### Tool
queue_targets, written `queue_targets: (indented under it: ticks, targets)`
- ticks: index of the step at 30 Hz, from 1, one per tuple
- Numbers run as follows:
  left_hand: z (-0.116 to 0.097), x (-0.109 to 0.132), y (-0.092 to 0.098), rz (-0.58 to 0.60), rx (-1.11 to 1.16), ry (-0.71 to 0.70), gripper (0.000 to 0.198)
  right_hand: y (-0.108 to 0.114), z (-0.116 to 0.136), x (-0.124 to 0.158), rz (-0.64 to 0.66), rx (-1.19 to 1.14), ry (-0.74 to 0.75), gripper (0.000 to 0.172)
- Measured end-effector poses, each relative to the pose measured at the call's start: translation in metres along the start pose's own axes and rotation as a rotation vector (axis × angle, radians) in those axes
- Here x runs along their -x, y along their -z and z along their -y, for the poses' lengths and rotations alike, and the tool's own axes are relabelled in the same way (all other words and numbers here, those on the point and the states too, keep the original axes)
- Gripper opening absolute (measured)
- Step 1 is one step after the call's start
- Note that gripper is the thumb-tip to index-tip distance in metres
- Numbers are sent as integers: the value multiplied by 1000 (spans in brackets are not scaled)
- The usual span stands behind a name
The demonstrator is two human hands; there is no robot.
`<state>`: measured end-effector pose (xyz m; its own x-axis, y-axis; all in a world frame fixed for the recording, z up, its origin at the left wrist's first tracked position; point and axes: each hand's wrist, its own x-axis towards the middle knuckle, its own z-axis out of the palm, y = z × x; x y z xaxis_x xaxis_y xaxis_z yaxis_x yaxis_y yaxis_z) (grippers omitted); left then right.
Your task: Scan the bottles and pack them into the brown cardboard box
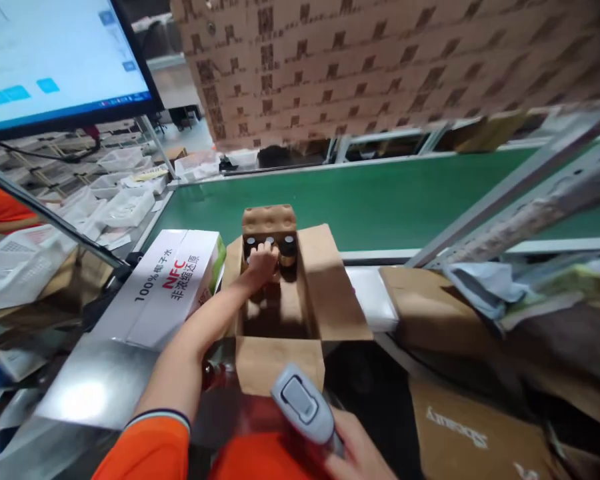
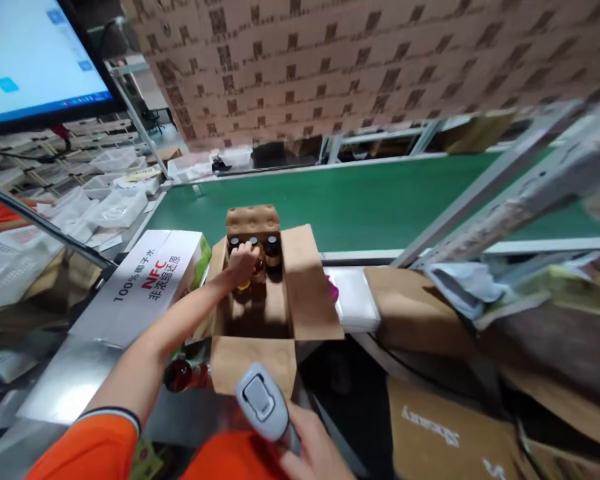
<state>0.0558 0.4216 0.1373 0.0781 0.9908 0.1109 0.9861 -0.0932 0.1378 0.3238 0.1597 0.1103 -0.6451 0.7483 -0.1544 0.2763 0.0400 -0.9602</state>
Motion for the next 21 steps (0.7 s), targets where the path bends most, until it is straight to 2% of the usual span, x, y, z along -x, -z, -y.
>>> queue_targets:
  ticks: [1,3,5,7,8,9,10,12,14,18,19,21]
  targets:
    - [7,21,10,-19,22,-15,39,-4,3,1,3,11,7,30]
    - [26,82,28,-75,79,-14,62,-11,6,1,9,19,0,29]
    - [48,164,34,-149,136,20,52,-21,7,-2,42,10,-21,32]
    - [68,248,16,-343,284,168,42,-32,6,-9,83,24,-63,32]
    - [74,285,-1,-421,350,277,46,-38,6,-13,100,41,-87,30]
    - [78,315,-21,-420,391,365,57,-44,6,-18,116,61,-110,28]
    - [79,339,-41,-339,447,421,65,-50,7,-23,131,83,-126,27]
    - [78,365,-73,-341,600,503,58,-60,9,-31,167,122,-136,29]
    - [77,375,-85,-418,751,662,50,-67,13,-35,208,173,-129,32]
    - [91,401,-72,-638,933,1229,50,-77,23,-33,282,297,-72,27]
    - [94,411,-69,-677,974,1337,51,-79,26,-33,302,315,-46,27]
    - [96,433,-66,-716,1100,1465,52,-84,30,-32,342,337,-1,28]
